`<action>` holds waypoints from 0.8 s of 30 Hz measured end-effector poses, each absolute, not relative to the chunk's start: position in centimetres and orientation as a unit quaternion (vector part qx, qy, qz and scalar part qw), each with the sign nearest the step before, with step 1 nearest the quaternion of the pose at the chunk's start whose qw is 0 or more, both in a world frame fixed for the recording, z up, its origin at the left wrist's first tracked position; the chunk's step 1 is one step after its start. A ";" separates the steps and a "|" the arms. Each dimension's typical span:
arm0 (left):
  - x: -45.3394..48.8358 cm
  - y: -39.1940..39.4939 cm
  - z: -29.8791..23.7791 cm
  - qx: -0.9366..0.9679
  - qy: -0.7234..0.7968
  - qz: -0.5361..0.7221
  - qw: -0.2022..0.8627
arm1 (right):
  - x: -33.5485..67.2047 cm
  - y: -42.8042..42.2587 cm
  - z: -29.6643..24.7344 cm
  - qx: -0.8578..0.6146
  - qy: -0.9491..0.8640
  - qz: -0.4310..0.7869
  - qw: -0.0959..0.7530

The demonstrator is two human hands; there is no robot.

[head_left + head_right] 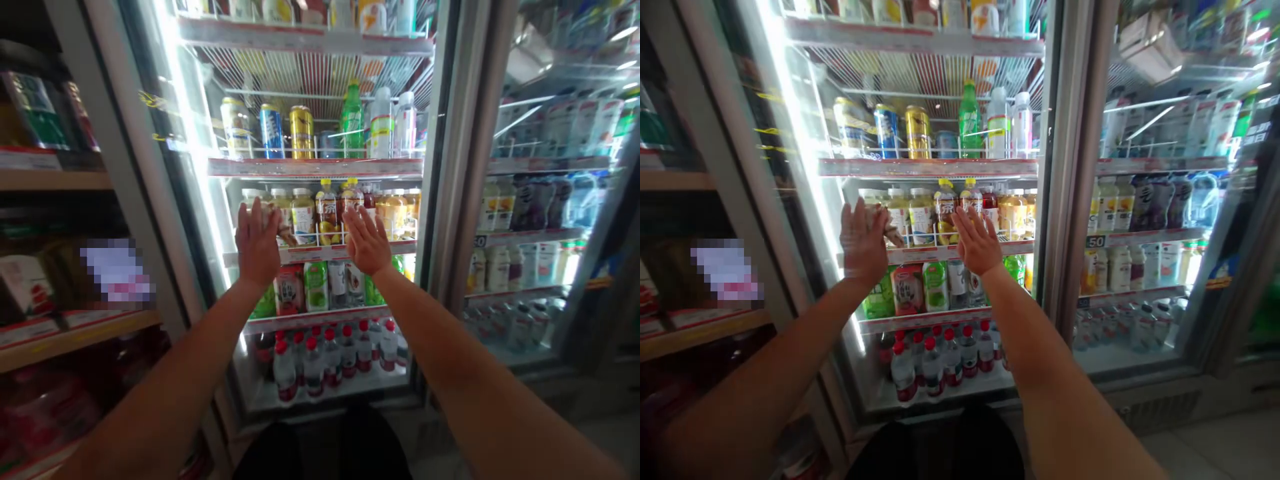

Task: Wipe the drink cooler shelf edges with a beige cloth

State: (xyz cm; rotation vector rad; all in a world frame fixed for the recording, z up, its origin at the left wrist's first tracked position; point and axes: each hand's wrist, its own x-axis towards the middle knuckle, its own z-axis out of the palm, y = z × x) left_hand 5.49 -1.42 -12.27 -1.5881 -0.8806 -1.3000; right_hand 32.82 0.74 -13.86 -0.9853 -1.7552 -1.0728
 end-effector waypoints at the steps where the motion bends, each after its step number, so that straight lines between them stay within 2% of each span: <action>1: 5.5 -1.6 -11.9 -0.633 -0.354 -0.532 0.437 | 32.9 0.7 -13.8 -0.394 -0.698 -0.427 0.419; 8: 5.0 -3.0 -15.9 -0.701 -0.310 -0.440 0.468 | 31.9 0.8 -14.1 -0.426 -0.654 -0.414 0.469; 12: 5.4 -2.5 -14.6 -0.679 -0.316 -0.472 0.466 | 30.3 0.9 -14.4 -0.505 -0.587 -0.377 0.509; 17: 8.2 -2.4 -15.0 -0.642 -0.341 -0.533 0.433 | 30.0 0.7 -14.8 -0.503 -0.596 -0.386 0.493; 21: 9.1 -2.5 -17.2 -0.701 -0.314 -0.449 0.457 | 30.4 0.6 -15.0 -0.499 -0.600 -0.396 0.484; 24: 8.6 -2.4 -16.1 -0.710 -0.315 -0.414 0.474 | 30.3 0.6 -15.2 -0.496 -0.601 -0.399 0.483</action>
